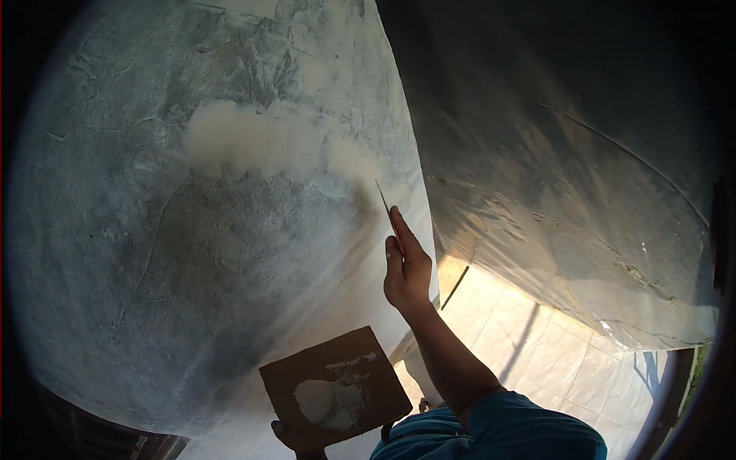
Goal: Apply wall putty to a surface using a hand scraper.
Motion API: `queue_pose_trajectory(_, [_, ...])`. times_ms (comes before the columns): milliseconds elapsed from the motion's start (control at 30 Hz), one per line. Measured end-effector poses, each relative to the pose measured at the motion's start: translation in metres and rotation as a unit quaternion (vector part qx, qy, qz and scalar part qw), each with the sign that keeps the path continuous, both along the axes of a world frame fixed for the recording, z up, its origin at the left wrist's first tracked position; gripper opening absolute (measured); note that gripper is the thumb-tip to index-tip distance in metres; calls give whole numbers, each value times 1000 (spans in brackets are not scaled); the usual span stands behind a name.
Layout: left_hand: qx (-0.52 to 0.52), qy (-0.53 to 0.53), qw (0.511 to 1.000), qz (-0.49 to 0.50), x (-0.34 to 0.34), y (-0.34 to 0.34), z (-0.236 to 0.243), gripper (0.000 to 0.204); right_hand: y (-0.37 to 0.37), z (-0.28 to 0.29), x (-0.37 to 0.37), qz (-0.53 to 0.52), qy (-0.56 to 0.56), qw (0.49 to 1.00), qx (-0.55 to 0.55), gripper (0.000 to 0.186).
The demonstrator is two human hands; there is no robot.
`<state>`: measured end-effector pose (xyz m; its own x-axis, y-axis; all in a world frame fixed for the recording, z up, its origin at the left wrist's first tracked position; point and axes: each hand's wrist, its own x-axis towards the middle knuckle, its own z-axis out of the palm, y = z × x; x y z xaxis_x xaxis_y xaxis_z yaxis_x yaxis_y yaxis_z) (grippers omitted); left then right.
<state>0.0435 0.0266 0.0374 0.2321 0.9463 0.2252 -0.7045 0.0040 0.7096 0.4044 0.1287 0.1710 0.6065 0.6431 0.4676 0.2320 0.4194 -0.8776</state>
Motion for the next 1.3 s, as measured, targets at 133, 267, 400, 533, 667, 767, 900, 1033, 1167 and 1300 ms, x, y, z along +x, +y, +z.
queue_pose_trajectory(133, [-10, -10, 999, -28, 9, 4, -1, 72, 40, 30, 26, -159, -176, 964, 122, 54])
queue_pose_trajectory(267, [1, -39, 999, -28, 9, 0, 5, 71, 61, 49, 16, -168, -238, 948, 127, 61])
queue_pose_trajectory(400, [6, -45, 999, -21, 2, -1, 9, 72, 68, 37, -5, -152, -280, 940, 119, 62])
queue_pose_trajectory(533, [-17, -50, 999, 4, -8, -2, 9, 74, 46, -5, -38, -107, -330, 932, 102, 61])
queue_pose_trajectory(667, [-15, -72, 997, 17, -20, 0, 1, 75, 28, -12, -34, -104, -357, 920, 124, 60])
queue_pose_trajectory(767, [-10, -91, 996, -9, -12, 3, -1, 75, 44, 31, 7, -197, -279, 931, 130, 63])
queue_pose_trajectory(900, [5, -88, 996, -35, -8, 6, -1, 74, 74, 43, 23, -202, -285, 929, 122, 67])
queue_pose_trajectory(1033, [-14, -97, 995, 13, -19, 4, -6, 74, 58, 1, -29, -104, -365, 920, 101, 62])
queue_pose_trajectory(1167, [25, -88, 996, -20, -7, 5, 6, 72, 20, -26, -39, -63, -390, 909, 134, 59])
queue_pose_trajectory(1300, [36, -119, 990, -62, -4, 4, 6, 70, 43, 38, 11, -192, -308, 921, 140, 65])
